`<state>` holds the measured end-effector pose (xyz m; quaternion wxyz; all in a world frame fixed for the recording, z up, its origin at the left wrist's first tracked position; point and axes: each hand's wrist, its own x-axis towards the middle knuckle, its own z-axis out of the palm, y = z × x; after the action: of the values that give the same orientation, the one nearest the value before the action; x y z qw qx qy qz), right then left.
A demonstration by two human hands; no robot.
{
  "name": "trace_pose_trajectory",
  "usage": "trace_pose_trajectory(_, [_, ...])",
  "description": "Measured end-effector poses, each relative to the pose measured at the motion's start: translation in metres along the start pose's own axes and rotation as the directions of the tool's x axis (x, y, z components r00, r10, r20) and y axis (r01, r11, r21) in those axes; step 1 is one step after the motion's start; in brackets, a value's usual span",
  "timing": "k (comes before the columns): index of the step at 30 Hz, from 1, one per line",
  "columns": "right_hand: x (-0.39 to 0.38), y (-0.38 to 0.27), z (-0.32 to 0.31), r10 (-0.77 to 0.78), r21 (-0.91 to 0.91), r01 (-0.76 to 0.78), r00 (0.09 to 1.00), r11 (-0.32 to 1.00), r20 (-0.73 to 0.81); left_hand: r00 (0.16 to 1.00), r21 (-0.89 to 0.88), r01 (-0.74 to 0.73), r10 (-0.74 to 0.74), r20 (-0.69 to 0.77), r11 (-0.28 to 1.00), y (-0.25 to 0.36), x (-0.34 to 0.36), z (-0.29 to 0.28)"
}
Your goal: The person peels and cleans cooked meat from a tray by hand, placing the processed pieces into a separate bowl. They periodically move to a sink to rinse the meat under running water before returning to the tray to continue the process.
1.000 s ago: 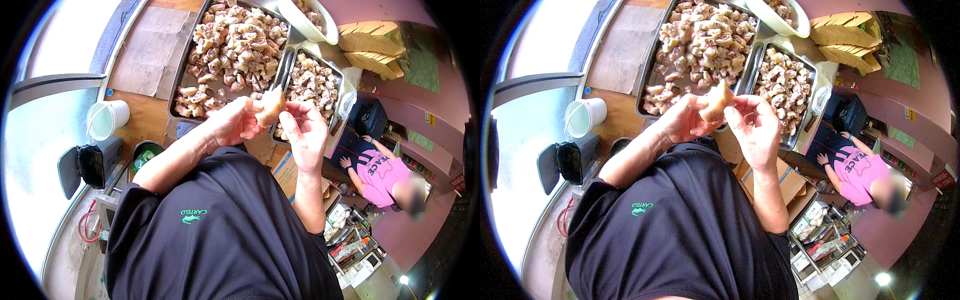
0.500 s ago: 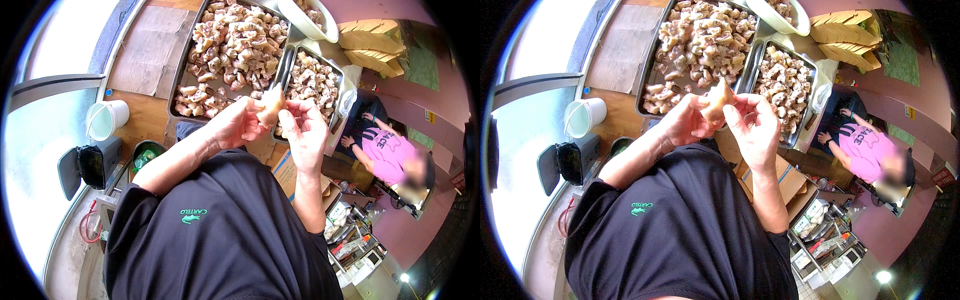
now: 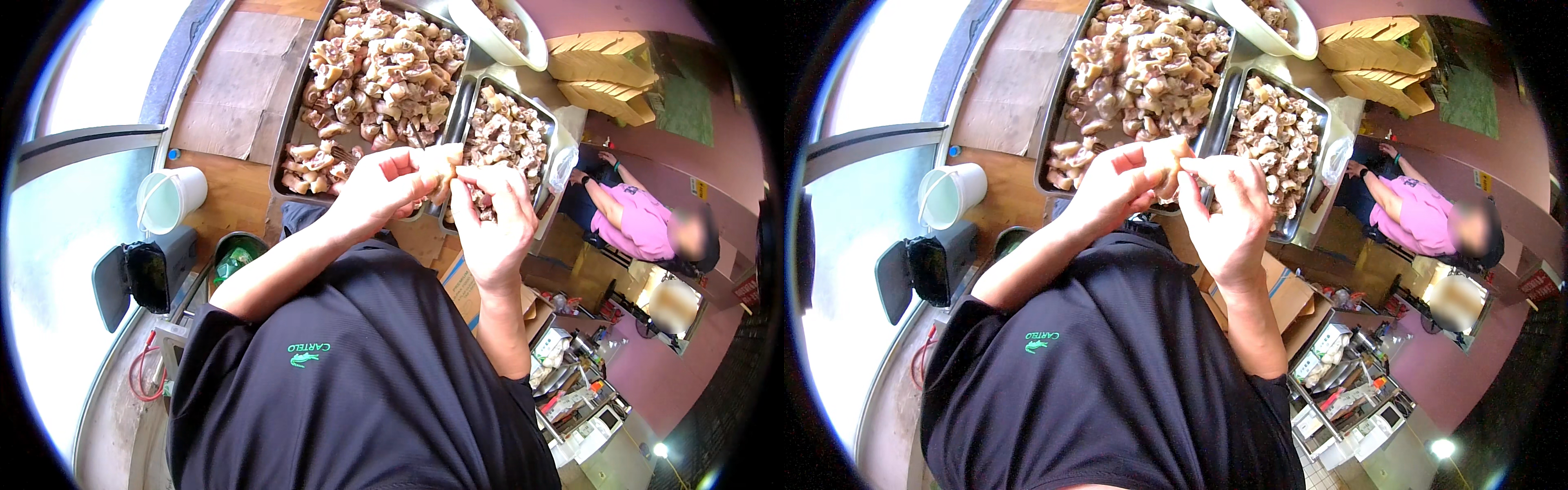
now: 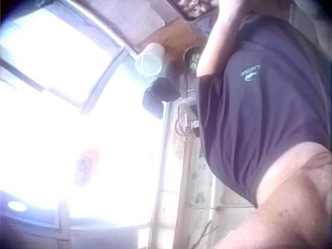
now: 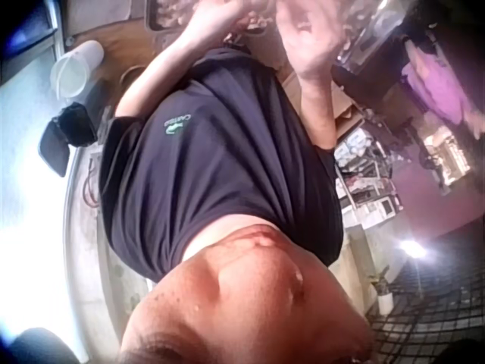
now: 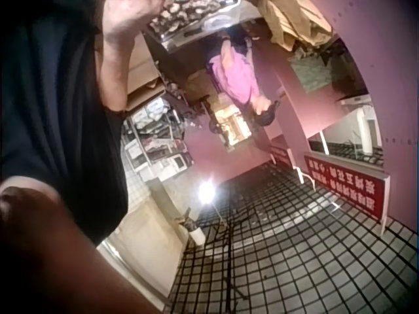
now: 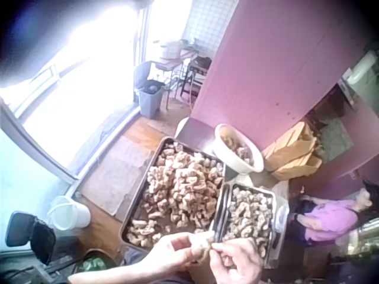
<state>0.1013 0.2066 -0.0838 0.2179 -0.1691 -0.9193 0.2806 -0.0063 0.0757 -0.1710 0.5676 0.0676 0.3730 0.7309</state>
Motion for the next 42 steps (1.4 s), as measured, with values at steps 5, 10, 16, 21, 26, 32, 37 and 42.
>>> trace_pose_trajectory(5, [0.002, 0.007, 0.002, -0.099, -0.009, 0.099, 0.995, 0.995, 0.000, 1.000, 0.118, -0.023, 0.025, -0.014, 0.993, 0.007, -0.002, 0.000])
trace_pose_trajectory(10, [0.000, 0.010, 0.001, -0.121, 0.012, 0.121, 0.992, 0.993, -0.017, 1.000, 0.088, -0.004, 0.006, -0.017, 0.996, 0.002, -0.002, -0.003])
trace_pose_trajectory(16, [-0.005, 0.013, -0.001, -0.112, 0.016, 0.113, 0.994, 0.994, -0.010, 1.000, 0.031, 0.015, -0.014, -0.023, 0.999, -0.001, -0.001, -0.002])
trace_pose_trajectory(21, [-0.004, 0.009, -0.002, -0.153, -0.028, 0.152, 0.988, 0.988, -0.018, 1.000, 0.028, 0.007, -0.007, -0.012, 1.000, -0.002, -0.002, 0.001])
trace_pose_trajectory(26, [-0.008, 0.010, -0.005, -0.206, -0.053, 0.206, 0.978, 0.977, -0.001, 0.999, 0.061, 0.022, -0.020, -0.029, 0.998, -0.001, -0.005, 0.005])
trace_pose_trajectory(32, [-0.014, 0.013, -0.003, -0.196, -0.025, 0.195, 0.978, 0.980, -0.067, 1.000, 0.038, 0.021, -0.021, -0.018, 0.999, -0.002, -0.007, 0.008])
trace_pose_trajectory(37, [-0.025, 0.023, 0.002, 0.125, 0.081, -0.120, 0.990, 0.989, -0.069, 0.992, 0.054, 0.089, -0.084, -0.090, 0.995, -0.019, 0.010, -0.005])
trace_pose_trajectory(42, [-0.065, 0.072, 0.021, 0.460, 0.364, -0.465, 0.881, 0.807, 0.105, 0.949, 0.120, 0.195, -0.157, -0.272, 0.973, -0.023, 0.073, -0.030])
